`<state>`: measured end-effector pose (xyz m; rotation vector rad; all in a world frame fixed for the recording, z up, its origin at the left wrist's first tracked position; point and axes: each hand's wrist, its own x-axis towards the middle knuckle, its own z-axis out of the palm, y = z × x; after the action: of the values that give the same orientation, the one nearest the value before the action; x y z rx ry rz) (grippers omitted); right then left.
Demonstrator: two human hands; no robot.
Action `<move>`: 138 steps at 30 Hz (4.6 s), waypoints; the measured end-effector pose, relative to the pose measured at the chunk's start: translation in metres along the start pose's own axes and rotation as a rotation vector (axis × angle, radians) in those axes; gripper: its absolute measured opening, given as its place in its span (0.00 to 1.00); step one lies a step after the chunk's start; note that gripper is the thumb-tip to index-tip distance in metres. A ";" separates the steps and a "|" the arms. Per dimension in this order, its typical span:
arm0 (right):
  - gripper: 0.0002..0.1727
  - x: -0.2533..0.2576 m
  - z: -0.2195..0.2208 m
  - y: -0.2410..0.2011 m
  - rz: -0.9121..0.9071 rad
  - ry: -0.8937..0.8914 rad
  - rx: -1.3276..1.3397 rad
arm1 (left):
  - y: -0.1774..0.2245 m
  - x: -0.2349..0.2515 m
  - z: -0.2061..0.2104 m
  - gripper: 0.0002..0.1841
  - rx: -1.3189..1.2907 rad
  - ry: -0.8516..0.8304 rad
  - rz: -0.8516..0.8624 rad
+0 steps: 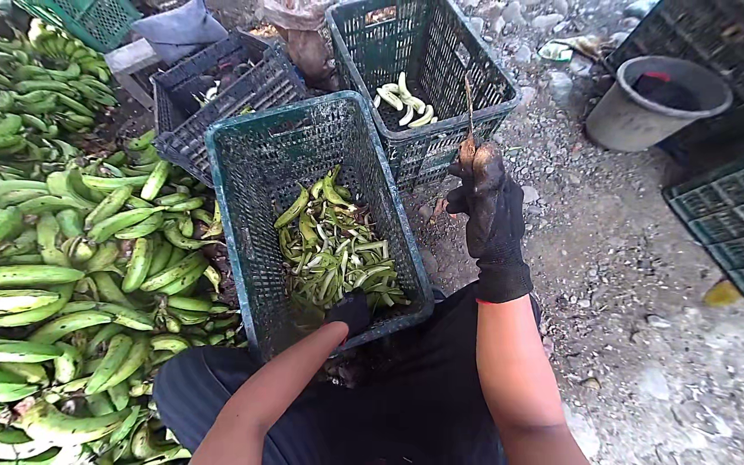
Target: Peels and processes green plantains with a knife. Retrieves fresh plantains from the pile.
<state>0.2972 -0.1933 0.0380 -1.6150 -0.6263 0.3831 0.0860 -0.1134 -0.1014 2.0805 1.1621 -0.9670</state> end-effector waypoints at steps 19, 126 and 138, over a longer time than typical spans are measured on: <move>0.35 -0.002 0.011 0.007 -0.007 -0.200 0.143 | -0.059 -0.037 -0.074 0.35 -0.345 0.772 0.554; 0.38 -0.071 0.191 0.022 -0.106 -0.487 -0.653 | -0.133 -0.060 -0.105 0.30 -1.368 0.840 0.643; 0.41 -0.127 0.202 0.053 -0.282 -0.316 -0.529 | -0.120 -0.058 -0.106 0.34 -1.864 1.451 0.414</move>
<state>0.0883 -0.1106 -0.0578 -1.9424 -1.2614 0.2763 -0.0069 -0.0053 -0.0082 0.8585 1.1045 1.6257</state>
